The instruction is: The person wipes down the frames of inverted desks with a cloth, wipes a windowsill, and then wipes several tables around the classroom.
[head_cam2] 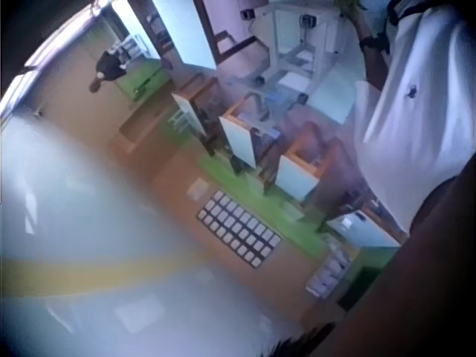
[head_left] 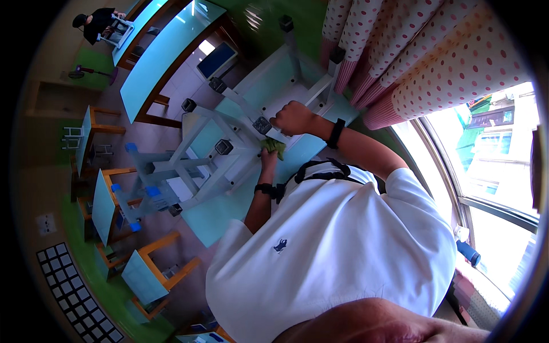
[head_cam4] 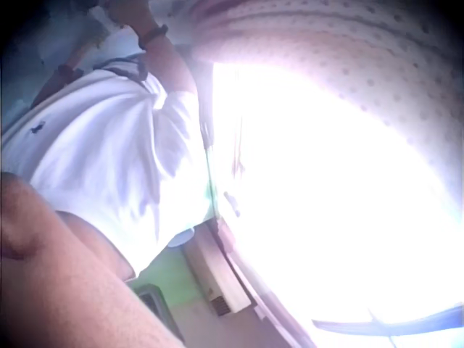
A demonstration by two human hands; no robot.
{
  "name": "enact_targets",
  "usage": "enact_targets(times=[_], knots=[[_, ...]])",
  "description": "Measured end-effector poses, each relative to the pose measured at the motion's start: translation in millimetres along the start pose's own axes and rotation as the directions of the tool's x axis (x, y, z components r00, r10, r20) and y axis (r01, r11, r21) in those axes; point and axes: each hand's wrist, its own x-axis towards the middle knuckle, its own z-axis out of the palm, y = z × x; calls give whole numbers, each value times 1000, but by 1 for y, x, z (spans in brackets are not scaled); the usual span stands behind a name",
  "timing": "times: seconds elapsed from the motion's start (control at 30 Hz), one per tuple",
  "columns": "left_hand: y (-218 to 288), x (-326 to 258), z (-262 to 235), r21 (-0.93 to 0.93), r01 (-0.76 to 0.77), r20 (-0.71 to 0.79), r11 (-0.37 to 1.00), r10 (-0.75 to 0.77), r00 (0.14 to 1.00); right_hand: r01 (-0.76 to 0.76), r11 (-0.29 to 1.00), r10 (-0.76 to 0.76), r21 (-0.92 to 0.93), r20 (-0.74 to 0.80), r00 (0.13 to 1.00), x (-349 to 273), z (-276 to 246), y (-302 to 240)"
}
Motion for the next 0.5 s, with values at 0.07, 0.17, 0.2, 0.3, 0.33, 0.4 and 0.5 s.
enact_targets(times=[0.07, 0.17, 0.2, 0.3, 0.33, 0.4, 0.5], knots=[[5, 6, 10, 87, -68, -86, 994, 76, 993, 30, 999, -33, -34, -86, 996, -1, 5, 5], [20, 16, 26, 127, -129, -100, 984, 142, 985, 27, 1000, -27, -11, -29, 999, -10, -5, 8], [29, 17, 31, 113, -164, -107, 980, 176, 979, 31, 999, -31, 11, -12, 999, -16, -7, 6], [27, 50, 38, 115, -433, -191, 894, 448, 874, 45, 998, -47, -54, -27, 999, -17, -14, 4], [46, 50, 50, 71, -432, -206, 899, 437, 875, 38, 998, -41, -44, -66, 997, -23, -8, 9], [65, 53, 67, 34, -425, -217, 905, 422, 880, 15, 1000, -17, -14, -105, 994, -28, -1, 12], [46, 71, 68, 230, -283, -359, 931, 351, 864, -50, 996, 48, -67, -30, 998, -23, -7, 0]])
